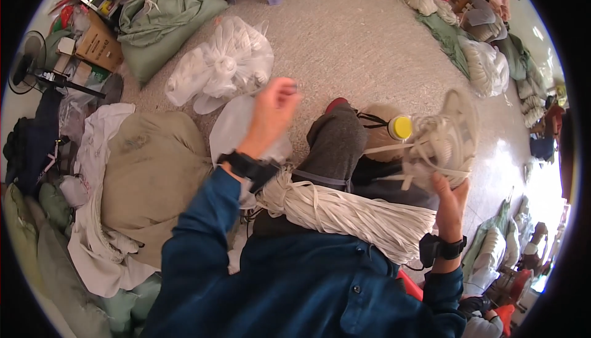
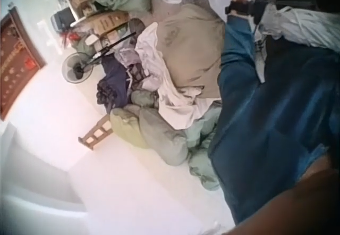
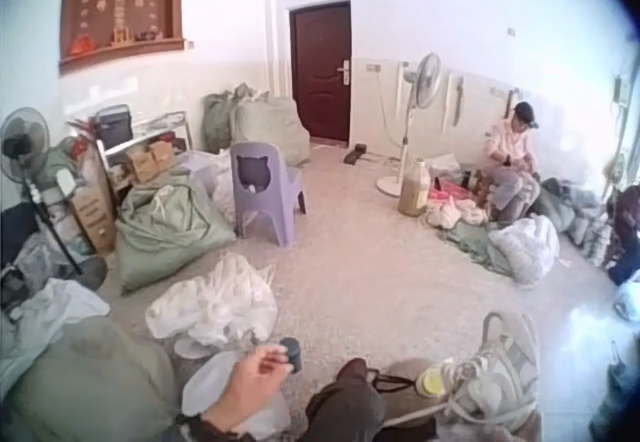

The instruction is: Lacing shoes and placing them into individual plastic bags.

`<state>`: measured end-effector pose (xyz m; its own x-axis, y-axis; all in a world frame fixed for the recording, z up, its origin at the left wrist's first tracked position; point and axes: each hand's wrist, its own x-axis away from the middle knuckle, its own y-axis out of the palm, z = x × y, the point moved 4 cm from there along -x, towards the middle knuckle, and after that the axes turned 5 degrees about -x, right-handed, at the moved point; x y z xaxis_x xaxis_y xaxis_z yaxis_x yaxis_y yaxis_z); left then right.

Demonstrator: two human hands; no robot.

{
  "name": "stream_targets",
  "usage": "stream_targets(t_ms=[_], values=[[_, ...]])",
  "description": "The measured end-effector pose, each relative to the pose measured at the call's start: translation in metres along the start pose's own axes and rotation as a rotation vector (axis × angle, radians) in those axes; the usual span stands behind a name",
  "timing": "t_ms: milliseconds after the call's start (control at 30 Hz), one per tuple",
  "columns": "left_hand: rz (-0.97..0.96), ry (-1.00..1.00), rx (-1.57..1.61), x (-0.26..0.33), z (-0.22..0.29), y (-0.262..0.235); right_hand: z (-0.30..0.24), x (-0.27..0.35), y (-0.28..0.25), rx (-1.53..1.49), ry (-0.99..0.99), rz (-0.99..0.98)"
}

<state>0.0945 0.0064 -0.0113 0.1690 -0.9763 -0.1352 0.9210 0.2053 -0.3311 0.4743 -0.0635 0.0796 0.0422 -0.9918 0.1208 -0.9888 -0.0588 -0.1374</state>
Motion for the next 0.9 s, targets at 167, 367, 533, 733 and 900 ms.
stream_targets(t_ms=[167, 367, 533, 733, 900], values=[[-0.167, -0.086, -0.973, 0.075, -0.131, -0.063, 0.024, 0.002, -0.029, -0.056, 0.069, 0.151], [-0.269, 0.277, -1.243, 0.11, -0.167, -0.022, 0.034, 0.013, -0.023, -0.246, 0.156, 0.147], [-0.019, -0.299, -0.76, 0.067, -0.208, -0.067, 0.033, 0.023, -0.03, -0.285, 0.115, 0.152], [0.191, -0.085, -0.744, 0.001, -0.121, -0.164, 0.039, 0.037, -0.044, -0.352, 0.084, 0.2], [0.391, 0.101, -0.646, -0.048, 0.034, -0.206, 0.027, 0.044, -0.036, -0.386, 0.013, 0.217]])
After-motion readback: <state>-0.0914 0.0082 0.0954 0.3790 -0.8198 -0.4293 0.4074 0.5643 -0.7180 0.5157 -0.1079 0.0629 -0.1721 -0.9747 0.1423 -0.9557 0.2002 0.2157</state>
